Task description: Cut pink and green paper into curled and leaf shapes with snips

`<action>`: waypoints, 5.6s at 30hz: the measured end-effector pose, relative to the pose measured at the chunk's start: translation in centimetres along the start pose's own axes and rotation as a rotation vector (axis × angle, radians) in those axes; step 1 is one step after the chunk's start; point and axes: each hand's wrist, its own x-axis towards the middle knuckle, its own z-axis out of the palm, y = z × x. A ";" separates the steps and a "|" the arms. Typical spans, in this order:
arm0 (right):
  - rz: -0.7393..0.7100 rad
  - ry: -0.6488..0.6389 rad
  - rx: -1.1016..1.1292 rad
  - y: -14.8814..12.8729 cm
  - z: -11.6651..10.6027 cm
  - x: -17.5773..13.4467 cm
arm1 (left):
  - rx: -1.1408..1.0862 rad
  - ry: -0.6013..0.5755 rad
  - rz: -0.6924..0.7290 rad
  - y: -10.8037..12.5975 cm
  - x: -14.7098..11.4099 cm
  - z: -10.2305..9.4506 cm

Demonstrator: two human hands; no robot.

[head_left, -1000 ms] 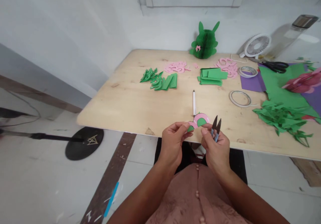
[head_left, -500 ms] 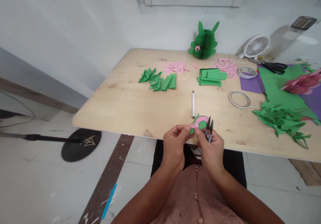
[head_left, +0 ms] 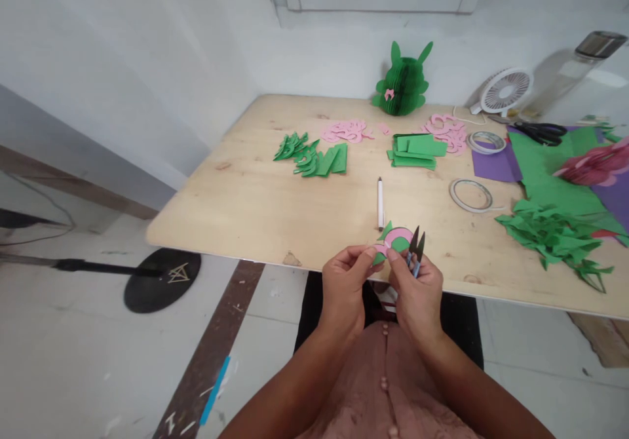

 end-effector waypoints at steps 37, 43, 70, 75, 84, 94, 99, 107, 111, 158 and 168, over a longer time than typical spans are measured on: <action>0.063 -0.011 0.149 -1.3 -1.3 -0.6 | -0.049 0.015 -0.042 0.1 -0.1 0.1; 0.051 -0.307 -0.096 -0.8 -3.3 -1.4 | -0.072 0.035 -0.041 1.0 0.3 0.2; 0.319 -0.491 -0.055 -1.2 -3.9 -0.6 | 0.021 -0.053 -0.092 2.0 0.8 0.7; 0.322 -0.480 -0.027 -1.2 -3.7 -0.6 | 0.029 -0.050 -0.083 1.9 0.7 0.9; 0.327 -0.453 -0.016 -1.2 -3.7 -0.5 | 0.061 -0.055 -0.080 2.0 0.9 1.2; 0.338 -0.429 -0.039 -1.1 -3.6 -0.3 | 0.072 -0.049 -0.097 2.0 1.0 1.3; 0.332 -0.421 -0.044 -1.1 -3.6 -0.3 | 0.077 -0.044 -0.101 2.0 1.1 1.4; 0.326 -0.404 -0.047 -1.0 -3.6 -0.3 | 0.077 -0.045 -0.103 2.0 1.1 1.4; 0.330 -0.407 -0.043 -1.0 -3.6 -0.3 | 0.077 -0.051 -0.100 2.0 1.1 1.4; 0.303 -0.402 -0.059 -1.4 -3.3 -0.3 | 0.099 -0.091 -0.103 2.7 1.0 1.4; 0.279 -0.388 -0.066 -1.3 -3.2 -0.3 | 0.081 -0.085 -0.103 2.8 1.0 1.5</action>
